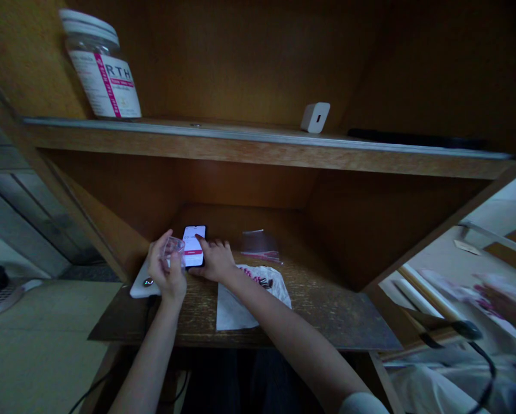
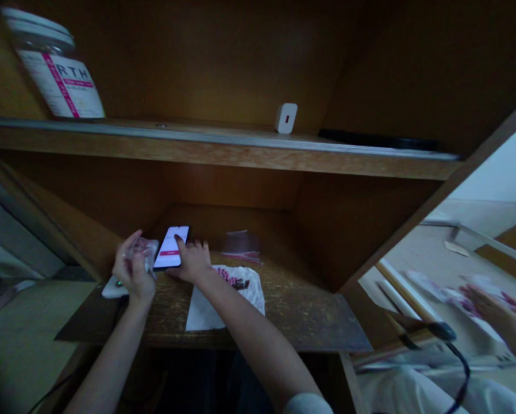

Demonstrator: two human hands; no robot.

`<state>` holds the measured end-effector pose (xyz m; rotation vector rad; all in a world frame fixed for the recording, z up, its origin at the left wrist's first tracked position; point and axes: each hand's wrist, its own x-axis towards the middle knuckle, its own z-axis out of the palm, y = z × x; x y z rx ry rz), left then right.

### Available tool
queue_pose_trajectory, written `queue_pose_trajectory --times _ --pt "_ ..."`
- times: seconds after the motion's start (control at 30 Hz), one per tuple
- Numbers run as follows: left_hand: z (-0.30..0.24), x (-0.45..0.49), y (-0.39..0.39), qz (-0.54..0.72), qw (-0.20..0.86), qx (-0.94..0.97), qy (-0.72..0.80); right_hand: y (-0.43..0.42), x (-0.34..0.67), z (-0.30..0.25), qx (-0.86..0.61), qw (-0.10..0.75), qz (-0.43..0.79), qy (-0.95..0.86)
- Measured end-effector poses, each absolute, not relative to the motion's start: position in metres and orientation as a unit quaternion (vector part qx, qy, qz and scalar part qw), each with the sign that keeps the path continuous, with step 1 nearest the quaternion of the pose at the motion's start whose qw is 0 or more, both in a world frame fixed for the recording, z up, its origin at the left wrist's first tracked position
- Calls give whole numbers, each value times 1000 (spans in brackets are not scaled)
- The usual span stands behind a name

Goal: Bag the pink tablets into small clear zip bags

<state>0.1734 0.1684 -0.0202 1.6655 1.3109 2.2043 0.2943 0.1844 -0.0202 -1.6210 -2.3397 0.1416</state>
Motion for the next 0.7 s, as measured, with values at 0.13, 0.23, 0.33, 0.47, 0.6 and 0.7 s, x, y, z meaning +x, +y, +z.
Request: queue_pose_trajectory --times 0.13,0.23,0.33,0.47,0.6,0.7 --pt "-21 174 168 727 58 541 418 214 288 -20 -577 141 57 -802" --pt "-19 175 167 726 79 552 402 240 285 -19 -588 127 74 -795" --pt "-17 175 165 700 84 585 401 261 283 -18 -588 125 89 -794" --pt "-18 175 165 646 98 643 399 277 277 -16 -559 139 106 -811" --pt "-22 176 167 597 140 684 395 273 286 -9 -529 176 133 -820" --pt "-19 180 166 550 138 719 402 253 319 -3 -512 218 161 -815"
